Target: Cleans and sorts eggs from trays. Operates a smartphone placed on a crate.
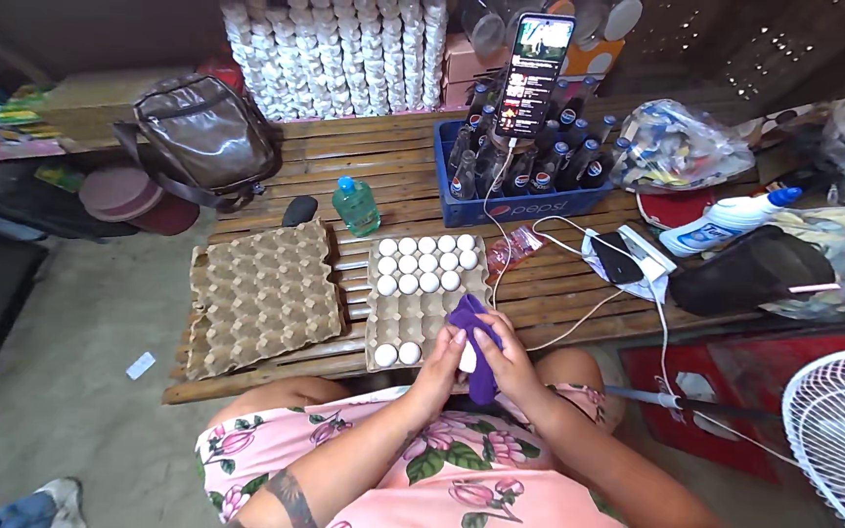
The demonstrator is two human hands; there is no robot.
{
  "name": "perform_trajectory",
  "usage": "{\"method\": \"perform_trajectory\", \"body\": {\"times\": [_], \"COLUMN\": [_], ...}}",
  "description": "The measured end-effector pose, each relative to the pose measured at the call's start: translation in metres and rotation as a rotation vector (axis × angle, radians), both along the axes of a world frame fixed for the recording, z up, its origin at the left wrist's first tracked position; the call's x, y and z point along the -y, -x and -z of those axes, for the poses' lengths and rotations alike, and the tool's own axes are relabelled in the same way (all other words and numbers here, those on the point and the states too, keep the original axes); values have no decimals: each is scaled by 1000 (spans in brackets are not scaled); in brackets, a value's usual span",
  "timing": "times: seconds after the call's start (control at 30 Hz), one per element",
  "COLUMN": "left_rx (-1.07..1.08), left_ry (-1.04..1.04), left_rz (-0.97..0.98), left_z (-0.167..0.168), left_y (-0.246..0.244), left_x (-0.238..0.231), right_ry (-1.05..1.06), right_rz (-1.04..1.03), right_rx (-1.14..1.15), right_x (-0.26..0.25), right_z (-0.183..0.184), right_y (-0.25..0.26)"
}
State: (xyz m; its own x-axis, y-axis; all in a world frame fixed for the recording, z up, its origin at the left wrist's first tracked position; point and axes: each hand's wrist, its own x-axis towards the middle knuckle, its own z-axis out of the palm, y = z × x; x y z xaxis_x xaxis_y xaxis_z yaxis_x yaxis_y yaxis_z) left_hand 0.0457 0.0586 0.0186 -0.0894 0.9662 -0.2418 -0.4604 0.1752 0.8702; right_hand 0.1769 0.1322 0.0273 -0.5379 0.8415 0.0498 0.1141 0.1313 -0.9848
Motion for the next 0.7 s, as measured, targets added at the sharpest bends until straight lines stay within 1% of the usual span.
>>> {"method": "perform_trajectory", "body": {"times": [0.13, 0.2, 0.3, 0.4, 0.47, 0.5, 0.57, 0.67, 0.7], "left_rx": [51, 46, -22, -65, -62, -49, 9, 99, 110], "left_ry": [141, 168, 114, 69, 59, 64, 115, 220, 232], "left_rz": [-115, -142, -76, 6, 29, 23, -24, -147, -166], "left_z": [2, 5, 4, -2, -3, -3, -2, 2, 4], "left_y": [2, 2, 1, -1, -1, 0, 2, 4, 4], "left_x": [-3, -4, -1, 2, 2, 1, 0, -4, -5], "right_ry": [-191, -248, -179, -5, 61, 50, -41, -207, -228], "right_rz": [-44, -66, -60, -13, -4, -2, -8, -54, -69], "right_rx": [39, 54, 39, 17, -14, -38, -53, 20, 39], "right_x": [18, 22, 14, 2, 0, 2, 10, 24, 25], "right_z": [8, 13, 9, 1, 1, 3, 8, 15, 15], "right_y": [1, 1, 1, 2, 2, 3, 3, 3, 3]}}
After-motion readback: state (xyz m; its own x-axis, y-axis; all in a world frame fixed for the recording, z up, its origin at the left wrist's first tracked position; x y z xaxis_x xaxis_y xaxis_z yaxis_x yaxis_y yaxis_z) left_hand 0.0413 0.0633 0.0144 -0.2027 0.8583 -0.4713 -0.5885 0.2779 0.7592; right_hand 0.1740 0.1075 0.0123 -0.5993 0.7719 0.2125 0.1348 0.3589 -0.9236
